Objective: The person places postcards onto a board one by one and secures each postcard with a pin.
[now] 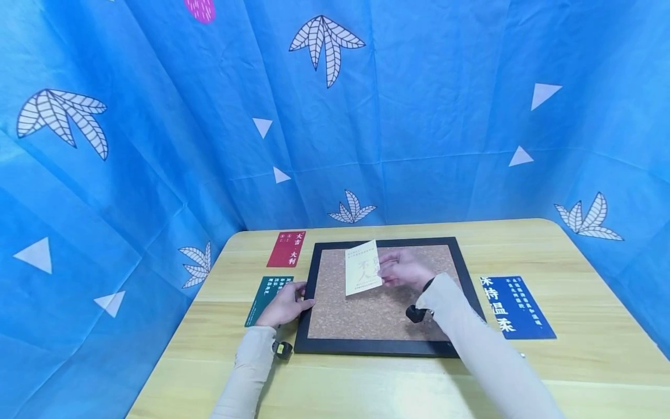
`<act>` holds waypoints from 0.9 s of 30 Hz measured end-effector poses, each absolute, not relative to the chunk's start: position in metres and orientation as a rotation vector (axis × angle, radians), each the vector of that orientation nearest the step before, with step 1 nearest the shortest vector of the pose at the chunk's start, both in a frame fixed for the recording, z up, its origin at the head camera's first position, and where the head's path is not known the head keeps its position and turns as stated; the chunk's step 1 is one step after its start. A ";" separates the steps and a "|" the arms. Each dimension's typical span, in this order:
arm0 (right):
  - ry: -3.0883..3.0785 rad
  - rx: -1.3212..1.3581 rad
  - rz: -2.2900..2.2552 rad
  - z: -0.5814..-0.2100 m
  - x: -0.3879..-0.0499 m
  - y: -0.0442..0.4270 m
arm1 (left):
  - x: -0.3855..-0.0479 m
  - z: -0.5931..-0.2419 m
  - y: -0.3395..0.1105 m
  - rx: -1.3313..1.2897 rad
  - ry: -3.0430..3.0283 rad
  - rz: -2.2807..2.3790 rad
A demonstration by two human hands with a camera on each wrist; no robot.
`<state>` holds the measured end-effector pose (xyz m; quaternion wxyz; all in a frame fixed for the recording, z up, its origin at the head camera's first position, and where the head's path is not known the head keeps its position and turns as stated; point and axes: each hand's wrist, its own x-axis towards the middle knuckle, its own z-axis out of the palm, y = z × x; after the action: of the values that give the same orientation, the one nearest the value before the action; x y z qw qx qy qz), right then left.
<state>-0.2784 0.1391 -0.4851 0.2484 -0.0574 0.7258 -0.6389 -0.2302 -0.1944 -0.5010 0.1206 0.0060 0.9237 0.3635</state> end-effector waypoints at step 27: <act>2.223 -0.082 -1.564 -0.493 -0.279 0.122 | -0.234 -0.504 -0.194 0.028 2.697 1.080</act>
<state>-0.2788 0.1222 -0.4935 0.2095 -0.0297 0.7993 -0.5624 -0.2339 -0.1938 -0.5035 0.1177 0.0094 0.9219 0.3691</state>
